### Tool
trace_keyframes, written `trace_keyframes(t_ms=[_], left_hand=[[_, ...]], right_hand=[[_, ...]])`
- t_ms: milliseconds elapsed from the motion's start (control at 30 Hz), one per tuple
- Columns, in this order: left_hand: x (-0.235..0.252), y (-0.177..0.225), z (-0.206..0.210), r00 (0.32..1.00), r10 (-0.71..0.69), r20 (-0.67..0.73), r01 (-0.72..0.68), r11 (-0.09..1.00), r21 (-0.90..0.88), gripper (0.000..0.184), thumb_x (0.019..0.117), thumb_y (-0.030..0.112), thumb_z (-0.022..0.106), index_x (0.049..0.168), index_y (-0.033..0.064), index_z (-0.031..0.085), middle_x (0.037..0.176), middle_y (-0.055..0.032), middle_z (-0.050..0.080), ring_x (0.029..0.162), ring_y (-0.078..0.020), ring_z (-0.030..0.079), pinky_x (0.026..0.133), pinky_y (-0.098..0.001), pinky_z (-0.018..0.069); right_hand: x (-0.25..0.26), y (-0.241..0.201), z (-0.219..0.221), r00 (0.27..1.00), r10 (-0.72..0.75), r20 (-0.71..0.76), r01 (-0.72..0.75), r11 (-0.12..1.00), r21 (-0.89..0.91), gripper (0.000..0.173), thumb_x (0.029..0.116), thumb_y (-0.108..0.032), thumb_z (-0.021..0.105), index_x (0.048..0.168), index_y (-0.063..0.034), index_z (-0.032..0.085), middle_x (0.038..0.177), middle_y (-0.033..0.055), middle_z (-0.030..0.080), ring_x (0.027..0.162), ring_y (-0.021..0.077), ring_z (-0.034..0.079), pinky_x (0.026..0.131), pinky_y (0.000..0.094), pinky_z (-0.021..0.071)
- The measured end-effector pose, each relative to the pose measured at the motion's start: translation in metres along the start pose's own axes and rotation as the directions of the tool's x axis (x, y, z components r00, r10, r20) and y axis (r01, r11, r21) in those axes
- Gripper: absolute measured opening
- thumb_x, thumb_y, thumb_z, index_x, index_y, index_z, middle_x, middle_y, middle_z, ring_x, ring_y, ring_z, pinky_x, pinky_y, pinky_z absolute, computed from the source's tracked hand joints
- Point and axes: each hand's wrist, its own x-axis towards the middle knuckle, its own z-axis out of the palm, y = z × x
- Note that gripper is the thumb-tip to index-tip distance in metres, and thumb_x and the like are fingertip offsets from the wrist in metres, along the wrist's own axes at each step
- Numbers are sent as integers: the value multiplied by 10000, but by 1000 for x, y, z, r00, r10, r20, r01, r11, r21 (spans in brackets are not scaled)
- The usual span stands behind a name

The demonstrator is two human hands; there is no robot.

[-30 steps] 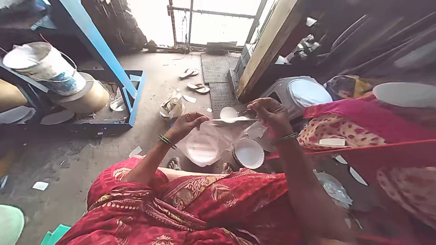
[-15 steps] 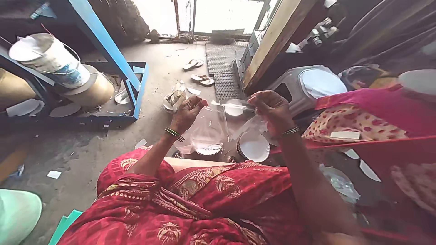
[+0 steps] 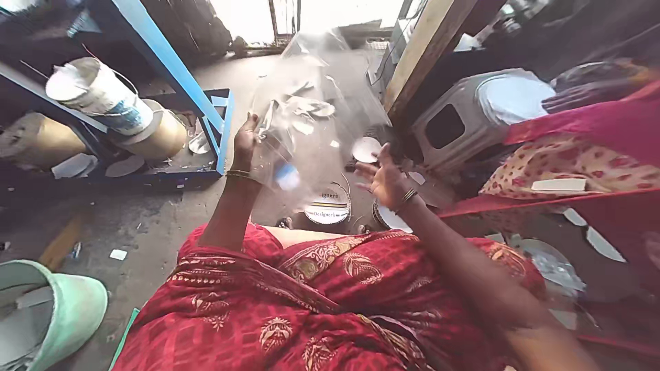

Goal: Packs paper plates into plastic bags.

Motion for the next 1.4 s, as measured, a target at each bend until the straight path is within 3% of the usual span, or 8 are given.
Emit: trace_keyframes(t_ms=[133,333,567,767,900,1067,1267,1400], left_hand=[[-12,17,2,998,-56,35,64,952,-298,359,1114,306,279,946,144,551,682,34,571,598,-45,584,583,-200,523],[-22,14,-1,991,-118,60,126,978,-164,444,1126,335,231,1057,100,601,848,-2,702,563,-27,575,549,-161,501],[4,11,-41,997,82,-14,-81,996,30,281,1133,261,238,1077,147,489,907,9,681,483,-7,455,447,-155,399],[4,9,-32,971,153,-186,-72,921,383,278,1133,276,327,1224,80,502,943,-23,639,701,-70,599,614,-232,512],[5,-1,-40,962,144,-233,9,833,554,510,1080,279,500,1501,49,326,1406,-164,525,1151,-224,604,911,-404,545],[-13,-4,-23,724,608,325,-497,133,858,595,992,343,628,1398,-73,498,1436,-292,509,1322,-411,498,1098,-543,405],[-86,-67,30,447,136,884,-888,-51,457,760,705,584,853,1217,63,644,1286,-157,635,1230,-318,578,1062,-512,431],[-84,-100,23,385,296,874,-908,-51,416,587,803,454,842,1160,48,613,1229,-169,637,1174,-319,600,1017,-486,467]], right_hand=[[-5,30,32,947,5,322,-33,996,80,925,979,-778,120,1552,-91,354,1386,134,606,1240,274,616,1016,509,526],[-9,-7,68,864,-260,430,113,935,337,987,923,-842,102,1530,-116,384,1380,126,623,1181,281,663,972,468,573],[-9,-22,60,956,-282,80,249,925,287,141,1049,-86,544,1143,-61,645,986,40,718,838,126,702,820,311,602],[-6,-23,51,897,-441,40,425,883,197,118,958,18,650,1025,-52,718,978,34,757,821,116,721,794,293,615],[-12,-26,42,867,-497,29,492,865,98,129,930,3,687,978,-111,722,943,-21,747,792,64,689,758,253,594],[-9,-37,44,866,-492,-85,499,862,95,241,883,-38,770,829,-146,561,781,-45,693,676,53,646,641,250,575],[-32,-53,61,954,-273,-124,298,908,295,174,984,-187,691,1021,-103,544,801,-15,644,667,80,646,654,268,597],[-50,-65,62,962,-244,-126,274,890,364,165,988,-143,675,1083,-68,563,856,12,669,720,92,682,701,266,616]])
